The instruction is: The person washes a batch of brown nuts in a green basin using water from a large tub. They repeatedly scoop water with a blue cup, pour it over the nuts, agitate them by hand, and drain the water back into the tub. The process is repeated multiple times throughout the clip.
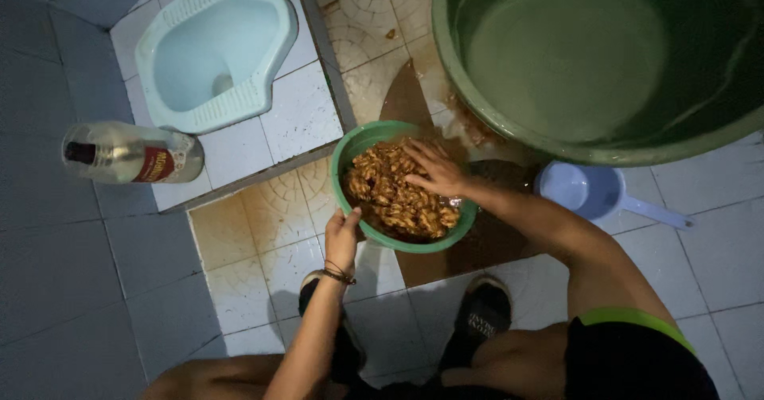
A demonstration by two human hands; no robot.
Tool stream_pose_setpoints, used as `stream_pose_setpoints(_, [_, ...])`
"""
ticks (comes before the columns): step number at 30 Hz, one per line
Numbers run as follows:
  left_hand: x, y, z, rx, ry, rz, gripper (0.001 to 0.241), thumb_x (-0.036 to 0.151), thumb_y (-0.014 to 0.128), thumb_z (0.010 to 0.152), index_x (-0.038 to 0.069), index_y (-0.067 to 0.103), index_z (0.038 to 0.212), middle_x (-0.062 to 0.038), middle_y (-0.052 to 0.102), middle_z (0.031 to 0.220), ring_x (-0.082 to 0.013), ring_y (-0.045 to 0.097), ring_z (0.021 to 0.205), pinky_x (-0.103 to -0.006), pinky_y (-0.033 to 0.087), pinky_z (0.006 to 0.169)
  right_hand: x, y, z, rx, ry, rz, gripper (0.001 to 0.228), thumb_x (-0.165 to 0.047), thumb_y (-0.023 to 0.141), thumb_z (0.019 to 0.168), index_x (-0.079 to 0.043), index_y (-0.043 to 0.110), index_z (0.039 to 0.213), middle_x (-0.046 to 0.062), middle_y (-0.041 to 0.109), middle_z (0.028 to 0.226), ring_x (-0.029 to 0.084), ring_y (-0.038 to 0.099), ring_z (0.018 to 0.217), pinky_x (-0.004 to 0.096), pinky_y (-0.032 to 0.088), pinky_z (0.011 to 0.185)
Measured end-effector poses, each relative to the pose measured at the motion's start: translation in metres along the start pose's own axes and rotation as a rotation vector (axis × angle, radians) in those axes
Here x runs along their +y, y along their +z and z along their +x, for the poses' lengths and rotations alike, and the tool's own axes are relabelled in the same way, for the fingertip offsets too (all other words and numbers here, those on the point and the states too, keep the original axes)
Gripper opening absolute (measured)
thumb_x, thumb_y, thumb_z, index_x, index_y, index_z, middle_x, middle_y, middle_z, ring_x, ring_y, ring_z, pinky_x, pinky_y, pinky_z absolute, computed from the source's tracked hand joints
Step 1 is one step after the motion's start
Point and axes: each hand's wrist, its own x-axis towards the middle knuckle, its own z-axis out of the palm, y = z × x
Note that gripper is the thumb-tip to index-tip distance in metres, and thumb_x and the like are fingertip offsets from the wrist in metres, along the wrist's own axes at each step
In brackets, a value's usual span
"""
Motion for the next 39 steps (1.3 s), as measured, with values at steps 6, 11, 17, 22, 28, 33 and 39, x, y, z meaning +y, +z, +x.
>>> stream_pose_setpoints(6, [0.009, 0.001, 0.016, 0.022, 0.022, -0.021, 0.016, 0.022, 0.063, 0.1, 0.007, 0.061, 0.093, -0.001, 0.06, 0.076, -0.0125, 0.06, 0.064, -0.0295, 0.052, 0.058, -0.015, -0.016, 0.002, -0.01, 0.051, 0.081, 0.089, -0.069, 0.047, 0.096, -0.018, 0.021, 0.164, 0.02, 0.015, 0.168, 0.042, 0.016, 0.154, 0.062, 0.007, 0.124])
stream_pose_setpoints(11, [0.019, -0.001, 0.027, 0.038, 0.012, 0.026, 0.02, 0.025, 0.062, 0.099, 0.009, 0.06, 0.086, 0.0, 0.059, 0.072, -0.012, 0.058, 0.06, -0.0287, 0.05, 0.056, -0.02, -0.023, 0.007, -0.014, 0.056, 0.027, 0.087, -0.07, 0.045, 0.097, -0.019, 0.024, 0.164, 0.02, 0.018, 0.169, 0.043, 0.018, 0.155, 0.062, 0.007, 0.126])
stream_pose_setpoints(17, [0.032, 0.002, 0.041, 0.059, 0.037, 0.034, 0.027, 0.025, 0.064, 0.099, 0.007, 0.053, 0.081, -0.001, 0.054, 0.068, -0.0128, 0.055, 0.054, -0.0307, 0.051, 0.05, -0.021, -0.024, 0.02, -0.074, 0.148, 0.104, 0.086, -0.073, 0.039, 0.095, -0.021, 0.027, 0.162, 0.019, 0.019, 0.169, 0.04, 0.016, 0.156, 0.061, 0.007, 0.125])
stream_pose_setpoints(22, [0.043, 0.007, 0.051, 0.064, 0.05, 0.032, 0.024, 0.025, 0.064, 0.098, 0.007, 0.056, 0.084, -0.002, 0.055, 0.067, -0.0136, 0.056, 0.051, -0.0299, 0.05, 0.048, -0.022, -0.024, 0.028, -0.063, 0.196, 0.145, 0.087, -0.076, 0.037, 0.095, -0.019, 0.031, 0.161, 0.017, 0.02, 0.17, 0.037, 0.016, 0.157, 0.061, 0.006, 0.126])
stream_pose_setpoints(28, [0.052, 0.009, 0.061, 0.067, 0.062, 0.054, 0.026, 0.024, 0.064, 0.1, 0.003, 0.057, 0.086, -0.003, 0.054, 0.067, -0.0145, 0.057, 0.051, -0.0303, 0.051, 0.048, -0.025, -0.025, 0.033, -0.074, 0.255, 0.183, 0.09, -0.077, 0.038, 0.093, -0.02, 0.03, 0.161, 0.016, 0.007, 0.172, 0.04, 0.011, 0.157, 0.063, 0.003, 0.123])
stream_pose_setpoints(33, [0.062, 0.013, 0.071, 0.054, 0.111, 0.084, 0.021, 0.024, 0.061, 0.098, 0.006, 0.056, 0.089, -0.002, 0.055, 0.068, -0.0138, 0.057, 0.047, -0.0299, 0.05, 0.044, -0.027, -0.027, 0.04, -0.074, 0.295, 0.255, 0.091, -0.079, 0.039, 0.091, -0.022, 0.028, 0.162, 0.016, 0.004, 0.173, 0.039, 0.007, 0.158, 0.062, 0.003, 0.124])
stream_pose_setpoints(39, [0.069, 0.018, 0.089, 0.065, 0.096, 0.181, 0.032, 0.028, 0.061, 0.102, 0.004, 0.053, 0.083, -0.005, 0.055, 0.063, -0.0167, 0.06, 0.044, -0.0302, 0.047, 0.044, -0.028, -0.039, 0.049, -0.162, 0.373, 0.334, 0.092, -0.079, 0.038, 0.089, -0.027, 0.027, 0.164, 0.015, 0.008, 0.172, 0.037, 0.006, 0.16, 0.063, 0.001, 0.125])
